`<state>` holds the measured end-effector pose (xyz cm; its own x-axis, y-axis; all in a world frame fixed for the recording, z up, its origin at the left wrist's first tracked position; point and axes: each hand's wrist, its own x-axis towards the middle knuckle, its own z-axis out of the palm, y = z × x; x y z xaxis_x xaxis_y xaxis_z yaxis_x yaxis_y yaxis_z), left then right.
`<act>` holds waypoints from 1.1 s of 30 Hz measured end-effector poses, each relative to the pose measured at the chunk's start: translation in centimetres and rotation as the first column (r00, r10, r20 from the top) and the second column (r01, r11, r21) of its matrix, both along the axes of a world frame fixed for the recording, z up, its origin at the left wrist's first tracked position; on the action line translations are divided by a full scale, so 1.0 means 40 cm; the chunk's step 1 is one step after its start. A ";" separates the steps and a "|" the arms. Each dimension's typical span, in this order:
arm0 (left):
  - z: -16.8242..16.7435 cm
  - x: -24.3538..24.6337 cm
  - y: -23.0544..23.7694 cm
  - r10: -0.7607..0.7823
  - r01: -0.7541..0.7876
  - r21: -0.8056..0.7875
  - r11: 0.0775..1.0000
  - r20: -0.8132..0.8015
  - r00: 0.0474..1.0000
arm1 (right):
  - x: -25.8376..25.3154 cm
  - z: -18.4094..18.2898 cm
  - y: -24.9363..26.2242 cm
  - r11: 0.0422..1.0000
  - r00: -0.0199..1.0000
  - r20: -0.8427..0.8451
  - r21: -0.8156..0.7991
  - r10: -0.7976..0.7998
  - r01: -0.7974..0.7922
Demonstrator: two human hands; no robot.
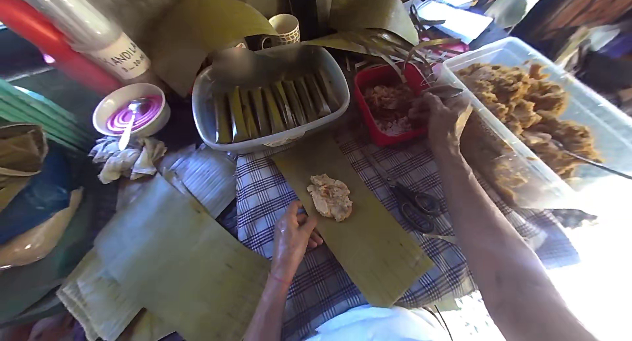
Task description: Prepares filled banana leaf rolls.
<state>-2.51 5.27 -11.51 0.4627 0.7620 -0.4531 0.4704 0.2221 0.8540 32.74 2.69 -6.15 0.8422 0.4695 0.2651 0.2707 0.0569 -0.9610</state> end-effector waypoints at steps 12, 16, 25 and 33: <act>-0.001 -0.002 0.000 0.009 -0.008 -0.010 1.000 0.033 0.999 | 0.006 0.030 -0.035 0.968 0.970 -0.241 0.250 0.042 0.021; -0.001 0.000 0.002 0.002 -0.002 -0.008 1.000 0.024 1.000 | 0.007 0.042 -0.044 0.966 0.969 -0.242 0.257 0.047 0.018; -0.004 -0.001 0.002 0.010 -0.009 -0.015 1.000 0.021 1.000 | -0.003 0.072 -0.078 0.979 0.996 -0.036 0.189 0.083 -0.075; 0.004 0.001 0.000 0.006 -0.006 -0.011 1.000 0.014 1.000 | -0.001 -0.001 -0.024 0.997 0.992 0.121 -0.082 0.023 -0.013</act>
